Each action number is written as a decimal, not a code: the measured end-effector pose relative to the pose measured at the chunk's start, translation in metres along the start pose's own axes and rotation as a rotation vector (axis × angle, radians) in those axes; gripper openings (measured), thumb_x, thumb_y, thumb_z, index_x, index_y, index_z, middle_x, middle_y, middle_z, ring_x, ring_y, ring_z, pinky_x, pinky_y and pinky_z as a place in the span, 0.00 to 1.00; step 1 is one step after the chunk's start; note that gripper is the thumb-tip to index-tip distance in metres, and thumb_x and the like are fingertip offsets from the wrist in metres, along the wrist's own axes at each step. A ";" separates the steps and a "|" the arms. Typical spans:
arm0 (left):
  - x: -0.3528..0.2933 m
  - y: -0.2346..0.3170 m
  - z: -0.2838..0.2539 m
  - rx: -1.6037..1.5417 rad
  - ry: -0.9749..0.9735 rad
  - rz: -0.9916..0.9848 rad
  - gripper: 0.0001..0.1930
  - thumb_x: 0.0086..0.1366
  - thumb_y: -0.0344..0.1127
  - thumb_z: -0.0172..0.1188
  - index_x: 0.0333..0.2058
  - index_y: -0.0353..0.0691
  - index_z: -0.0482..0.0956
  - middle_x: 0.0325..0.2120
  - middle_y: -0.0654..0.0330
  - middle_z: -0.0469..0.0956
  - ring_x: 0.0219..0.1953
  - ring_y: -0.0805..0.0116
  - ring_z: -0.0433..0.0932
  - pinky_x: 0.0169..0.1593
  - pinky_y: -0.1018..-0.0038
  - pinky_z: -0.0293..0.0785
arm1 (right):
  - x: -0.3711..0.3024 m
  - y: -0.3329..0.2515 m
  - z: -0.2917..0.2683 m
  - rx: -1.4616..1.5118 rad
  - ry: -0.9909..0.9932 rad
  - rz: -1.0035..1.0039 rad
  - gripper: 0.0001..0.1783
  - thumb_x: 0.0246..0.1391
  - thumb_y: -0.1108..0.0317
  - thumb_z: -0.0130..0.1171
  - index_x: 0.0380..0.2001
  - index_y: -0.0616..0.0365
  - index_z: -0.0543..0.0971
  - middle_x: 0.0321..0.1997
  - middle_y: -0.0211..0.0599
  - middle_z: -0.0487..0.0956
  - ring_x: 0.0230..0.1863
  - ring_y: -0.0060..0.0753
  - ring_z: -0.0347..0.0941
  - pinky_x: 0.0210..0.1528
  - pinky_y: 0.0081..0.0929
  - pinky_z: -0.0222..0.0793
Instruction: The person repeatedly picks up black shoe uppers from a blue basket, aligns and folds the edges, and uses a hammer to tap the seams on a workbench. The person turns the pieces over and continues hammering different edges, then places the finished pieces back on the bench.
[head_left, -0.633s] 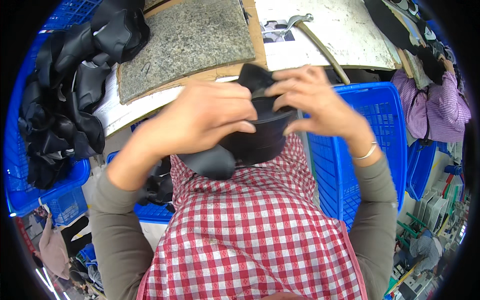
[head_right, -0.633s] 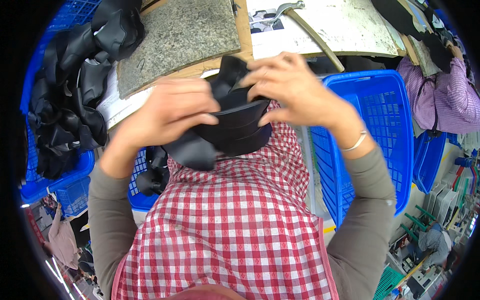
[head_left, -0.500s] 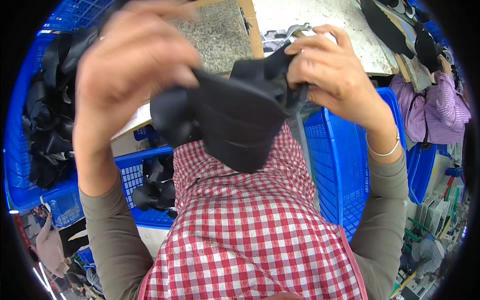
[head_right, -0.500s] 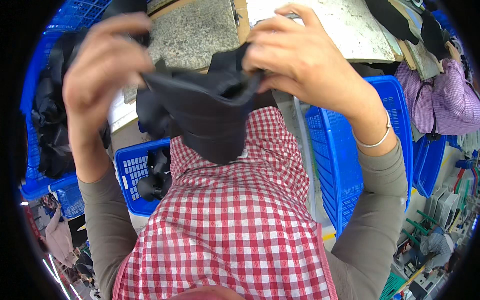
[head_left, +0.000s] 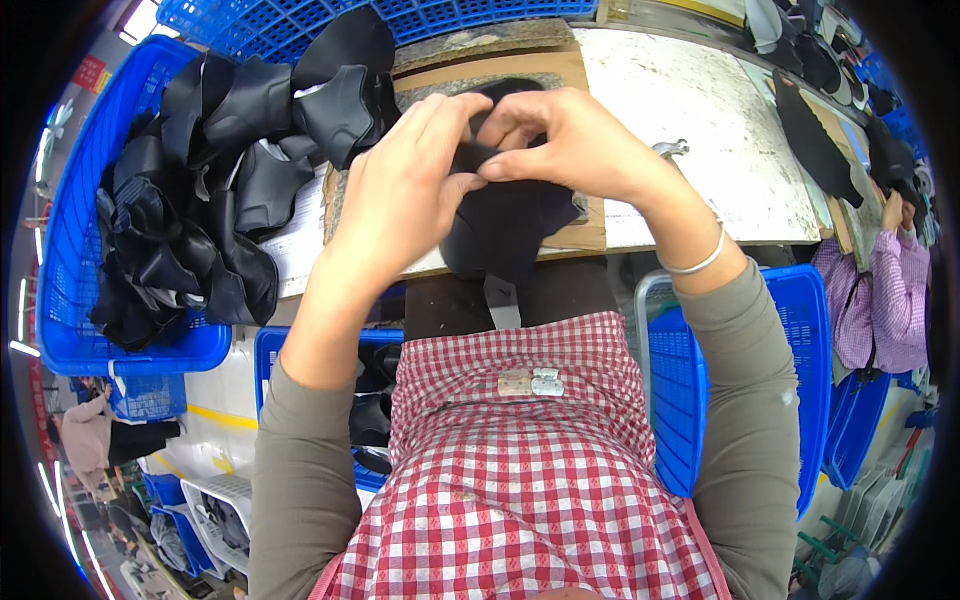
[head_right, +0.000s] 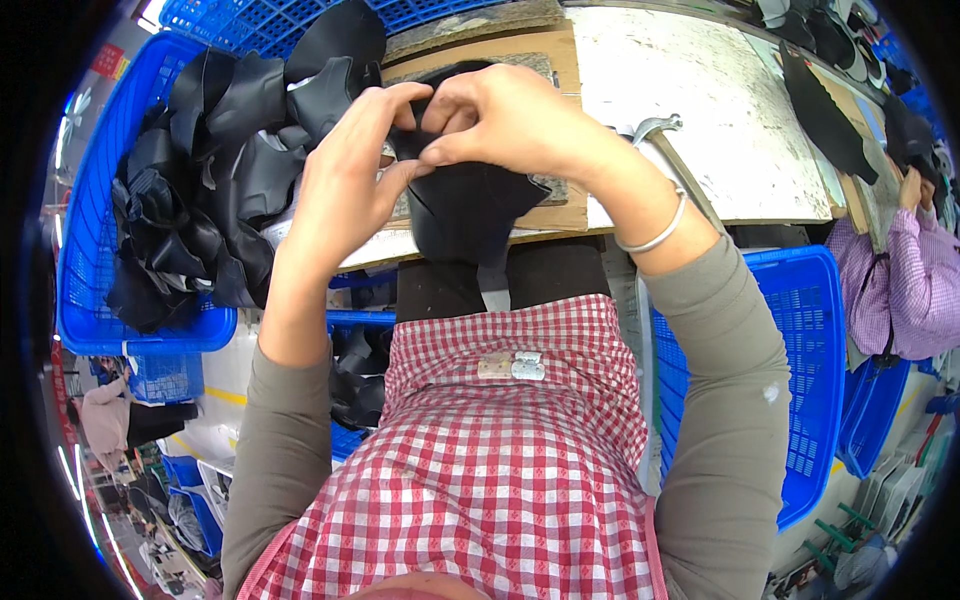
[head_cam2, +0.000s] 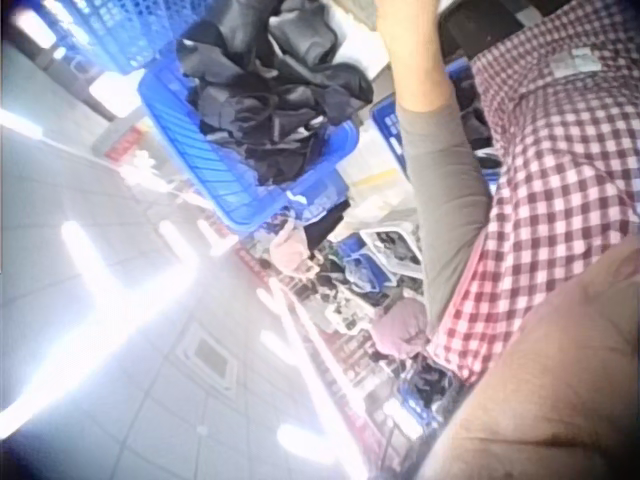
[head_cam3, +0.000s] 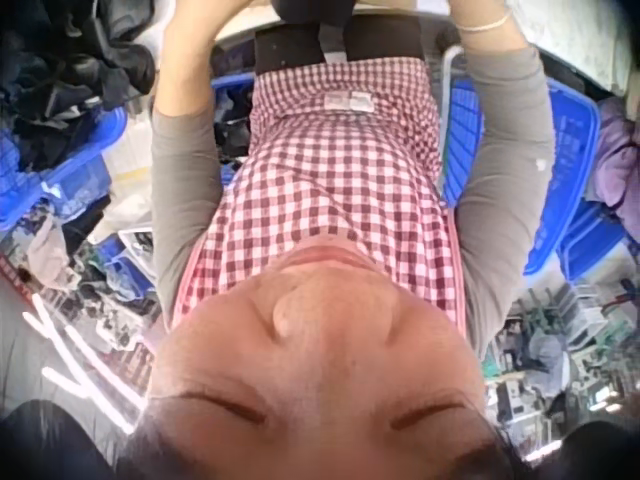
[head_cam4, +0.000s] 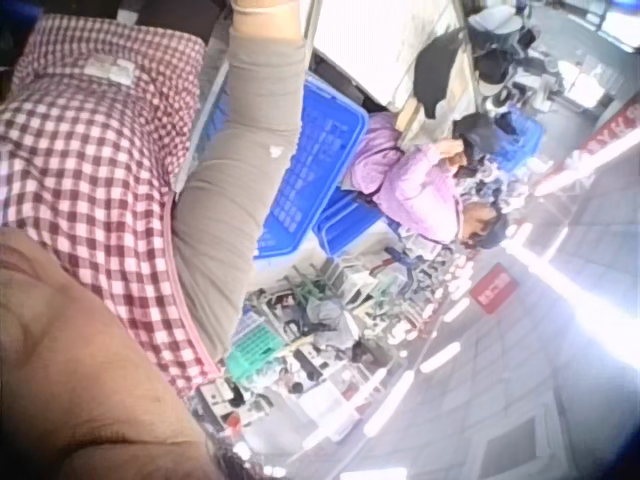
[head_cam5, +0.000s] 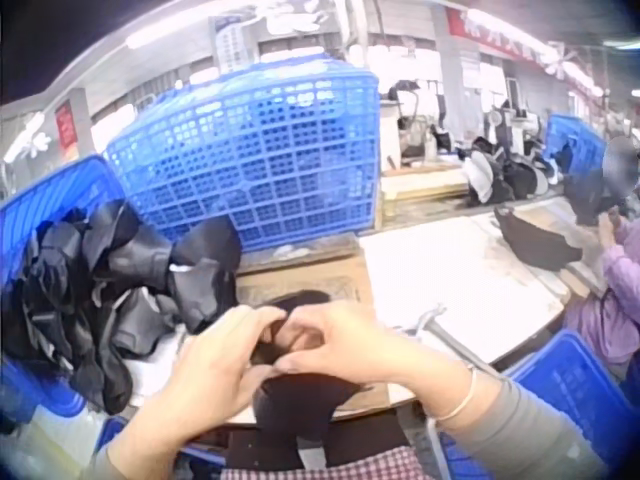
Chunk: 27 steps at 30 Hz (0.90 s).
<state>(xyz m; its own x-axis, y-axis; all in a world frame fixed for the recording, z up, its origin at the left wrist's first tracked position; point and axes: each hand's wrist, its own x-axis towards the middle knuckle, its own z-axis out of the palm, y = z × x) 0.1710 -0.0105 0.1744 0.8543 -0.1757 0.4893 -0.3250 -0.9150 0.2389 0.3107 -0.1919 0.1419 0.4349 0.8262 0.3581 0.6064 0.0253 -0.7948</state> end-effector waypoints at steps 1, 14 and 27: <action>0.000 -0.009 0.002 -0.124 -0.051 -0.043 0.25 0.55 0.22 0.71 0.53 0.39 0.78 0.38 0.57 0.75 0.41 0.57 0.80 0.43 0.65 0.79 | -0.002 0.003 -0.004 0.081 -0.019 0.017 0.21 0.52 0.63 0.77 0.44 0.65 0.84 0.41 0.43 0.89 0.46 0.34 0.87 0.47 0.31 0.80; -0.009 -0.048 0.024 -0.676 0.016 -0.250 0.10 0.61 0.28 0.70 0.42 0.36 0.84 0.36 0.60 0.80 0.41 0.68 0.80 0.48 0.72 0.75 | -0.002 0.017 0.002 0.288 -0.095 0.082 0.14 0.61 0.70 0.69 0.49 0.60 0.83 0.37 0.24 0.82 0.41 0.16 0.75 0.46 0.20 0.73; -0.017 -0.064 0.008 -0.125 0.356 -0.257 0.18 0.63 0.39 0.74 0.49 0.38 0.84 0.45 0.57 0.81 0.38 0.69 0.80 0.46 0.72 0.79 | -0.015 -0.011 0.032 -0.057 0.081 0.050 0.08 0.56 0.70 0.71 0.39 0.56 0.84 0.29 0.29 0.83 0.32 0.20 0.75 0.36 0.22 0.71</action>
<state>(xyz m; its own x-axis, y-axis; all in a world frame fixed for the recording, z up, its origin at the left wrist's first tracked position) 0.1805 0.0483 0.1442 0.7278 0.2075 0.6537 -0.1857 -0.8580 0.4790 0.2758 -0.1867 0.1293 0.5169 0.7772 0.3588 0.6182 -0.0490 -0.7845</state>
